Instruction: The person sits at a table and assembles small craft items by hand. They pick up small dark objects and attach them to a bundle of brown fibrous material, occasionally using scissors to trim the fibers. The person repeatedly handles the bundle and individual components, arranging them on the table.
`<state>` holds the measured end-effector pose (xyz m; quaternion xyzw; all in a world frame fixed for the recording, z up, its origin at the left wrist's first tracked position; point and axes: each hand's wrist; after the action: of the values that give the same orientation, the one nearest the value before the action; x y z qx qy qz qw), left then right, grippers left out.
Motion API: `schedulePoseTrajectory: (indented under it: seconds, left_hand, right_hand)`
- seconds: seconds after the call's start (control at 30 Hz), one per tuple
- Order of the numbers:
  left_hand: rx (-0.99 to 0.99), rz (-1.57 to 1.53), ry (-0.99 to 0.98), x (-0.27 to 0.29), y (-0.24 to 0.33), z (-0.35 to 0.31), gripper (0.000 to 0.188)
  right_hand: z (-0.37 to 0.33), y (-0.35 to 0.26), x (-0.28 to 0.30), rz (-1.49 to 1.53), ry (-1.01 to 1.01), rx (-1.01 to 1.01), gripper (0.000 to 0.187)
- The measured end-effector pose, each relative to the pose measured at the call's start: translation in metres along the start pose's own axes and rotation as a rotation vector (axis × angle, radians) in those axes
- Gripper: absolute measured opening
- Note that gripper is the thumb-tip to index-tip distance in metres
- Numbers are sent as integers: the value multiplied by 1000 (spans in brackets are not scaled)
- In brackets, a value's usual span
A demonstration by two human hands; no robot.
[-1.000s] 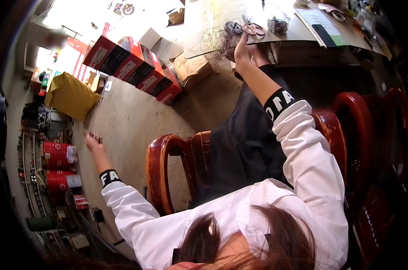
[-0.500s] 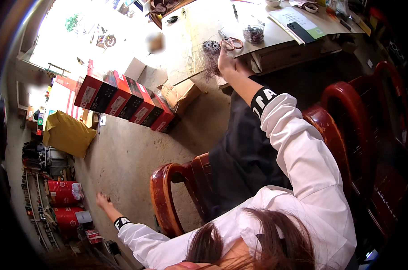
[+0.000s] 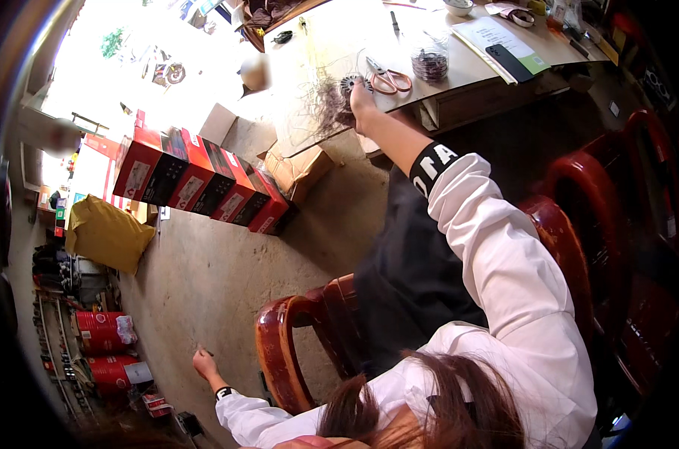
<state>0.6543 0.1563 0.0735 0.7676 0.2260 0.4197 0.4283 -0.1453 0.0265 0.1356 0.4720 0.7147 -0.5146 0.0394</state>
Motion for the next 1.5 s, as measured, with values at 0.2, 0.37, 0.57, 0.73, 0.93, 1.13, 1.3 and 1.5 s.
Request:
schedulePoseTrajectory:
  seconds: [0.2,0.37,0.57,0.73,0.93,1.13,1.3,1.5]
  left_hand:
    - [338,-517,75,-12,0,-14,60]
    - [-154,488,-270,-62,-21,-14,27]
    - [-611,1027,-630,-122,9,-81,75]
    - [-1113,688,-734,-171,115,-258,45]
    - [-1099,-44,-1064,-231,150,-416,24]
    - [-1244,64,-1031,-270,133,-439,42]
    - [-1366,-40,-879,-283,141,-454,36]
    - [-938,119,-1396,-314,122,-426,29]
  right_hand:
    - [22,-8,4,-300,140,-21,72]
    - [69,3,14,-179,57,-4,68]
    - [32,-8,1,-268,35,32,71]
    - [-19,-21,-19,-392,124,68,67]
    - [-37,-22,-7,-208,5,188,56]
    - [-71,-22,-8,-77,-103,125,56]
    - [-96,-32,-8,-74,-61,123,51]
    - [-107,-38,-10,-57,-108,129,52]
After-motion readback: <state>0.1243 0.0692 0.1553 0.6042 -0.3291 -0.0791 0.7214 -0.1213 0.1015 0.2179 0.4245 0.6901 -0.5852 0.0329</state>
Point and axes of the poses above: each hand's wrist, its own z-axis towards the middle knuckle, its own x-axis out of the back of the hand, y = z × x, and after that the axes turned 1 degree about -z, right-handed
